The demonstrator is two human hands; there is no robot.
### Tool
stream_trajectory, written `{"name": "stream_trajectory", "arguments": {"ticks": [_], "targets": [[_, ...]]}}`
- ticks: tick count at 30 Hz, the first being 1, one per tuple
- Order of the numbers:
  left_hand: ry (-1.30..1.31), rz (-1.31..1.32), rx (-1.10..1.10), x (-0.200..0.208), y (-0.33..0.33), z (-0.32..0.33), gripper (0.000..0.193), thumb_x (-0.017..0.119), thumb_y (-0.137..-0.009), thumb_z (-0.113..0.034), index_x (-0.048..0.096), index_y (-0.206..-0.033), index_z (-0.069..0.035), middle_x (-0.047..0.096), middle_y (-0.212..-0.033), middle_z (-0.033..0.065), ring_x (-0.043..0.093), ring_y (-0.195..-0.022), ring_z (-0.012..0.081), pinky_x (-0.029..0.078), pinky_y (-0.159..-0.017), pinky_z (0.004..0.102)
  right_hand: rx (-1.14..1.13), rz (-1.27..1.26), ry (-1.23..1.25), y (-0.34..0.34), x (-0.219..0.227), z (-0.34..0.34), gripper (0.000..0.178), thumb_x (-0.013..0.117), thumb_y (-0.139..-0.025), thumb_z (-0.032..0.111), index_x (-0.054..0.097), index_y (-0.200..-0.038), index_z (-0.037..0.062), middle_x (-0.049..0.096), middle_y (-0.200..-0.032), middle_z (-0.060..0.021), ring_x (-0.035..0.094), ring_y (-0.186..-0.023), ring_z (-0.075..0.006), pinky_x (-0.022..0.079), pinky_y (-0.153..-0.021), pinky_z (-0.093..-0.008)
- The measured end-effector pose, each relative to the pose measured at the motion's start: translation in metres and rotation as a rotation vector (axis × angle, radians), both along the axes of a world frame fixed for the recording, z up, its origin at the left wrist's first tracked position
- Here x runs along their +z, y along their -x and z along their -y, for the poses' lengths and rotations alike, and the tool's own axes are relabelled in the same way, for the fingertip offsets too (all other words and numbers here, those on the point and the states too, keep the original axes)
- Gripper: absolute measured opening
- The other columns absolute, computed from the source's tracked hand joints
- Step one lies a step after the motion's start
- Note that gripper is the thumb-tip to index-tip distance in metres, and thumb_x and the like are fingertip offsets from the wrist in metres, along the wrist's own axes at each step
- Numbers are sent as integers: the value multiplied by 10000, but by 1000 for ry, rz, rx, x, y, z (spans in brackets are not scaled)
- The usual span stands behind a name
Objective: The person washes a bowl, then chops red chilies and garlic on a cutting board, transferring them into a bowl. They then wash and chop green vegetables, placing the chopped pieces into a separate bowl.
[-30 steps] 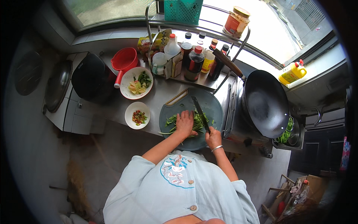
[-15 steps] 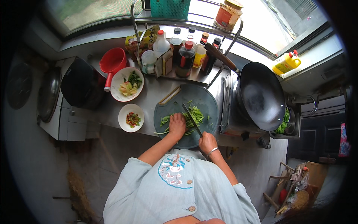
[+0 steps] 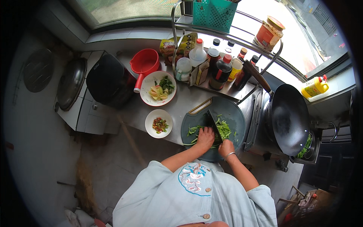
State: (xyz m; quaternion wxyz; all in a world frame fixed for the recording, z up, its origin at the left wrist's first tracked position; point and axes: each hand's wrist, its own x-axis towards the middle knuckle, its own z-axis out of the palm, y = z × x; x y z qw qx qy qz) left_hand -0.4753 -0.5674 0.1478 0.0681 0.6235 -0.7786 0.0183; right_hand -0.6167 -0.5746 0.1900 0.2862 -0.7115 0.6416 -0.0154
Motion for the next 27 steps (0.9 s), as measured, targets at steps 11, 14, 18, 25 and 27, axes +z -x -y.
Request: {"name": "stream_trajectory", "arguments": {"ticks": [11, 14, 18, 25, 27], "targets": [[-161, -393, 24, 19, -15, -1, 725, 824, -521, -308, 510, -1109, -23, 499, -1051, 103, 478, -1018, 267, 382, -904, 400, -34, 284, 191, 18, -6, -3, 175, 580, -746, 89, 616, -884, -14, 589, -712, -264, 586, -722, -430, 459, -630, -472], [-172, -452, 18, 47, -26, -10, 922, 850, -493, -318, 414, -1229, 26, 453, -1187, 150, 423, -1145, 309, 334, -1004, 411, -58, 305, 264, 18, 24, -17, 148, 572, -772, 96, 594, -869, -14, 583, -677, -249, 585, -684, -422, 451, -589, -465], [-179, -388, 71, 38, -33, -22, 1040, 864, -453, -330, 362, -1285, 40, 395, -1284, 181, 359, -1226, 332, 301, -1042, 404, -26, 246, 229, 17, 61, -37, 128, 564, -779, 98, 574, -830, -19, 579, -673, -254, 578, -681, -429, 448, -596, -479], [-34, -221, 130, -3, -16, -18, 517, 678, -673, -170, 513, -1121, 29, 497, -1085, 129, 476, -1033, 297, 429, -883, 365, 17, 128, 122, 10, 45, -59, 169, 559, -771, 117, 573, -825, -42, 572, -695, -286, 567, -699, -451, 451, -648, -507], [19, -204, 126, -17, -18, -19, 371, 586, -739, -131, 551, -1074, 23, 516, -1036, 123, 491, -997, 289, 448, -843, 359, 10, 106, 88, 6, 44, -55, 155, 544, -758, 96, 576, -772, -55, 566, -691, -298, 567, -703, -458, 454, -658, -507]]}}
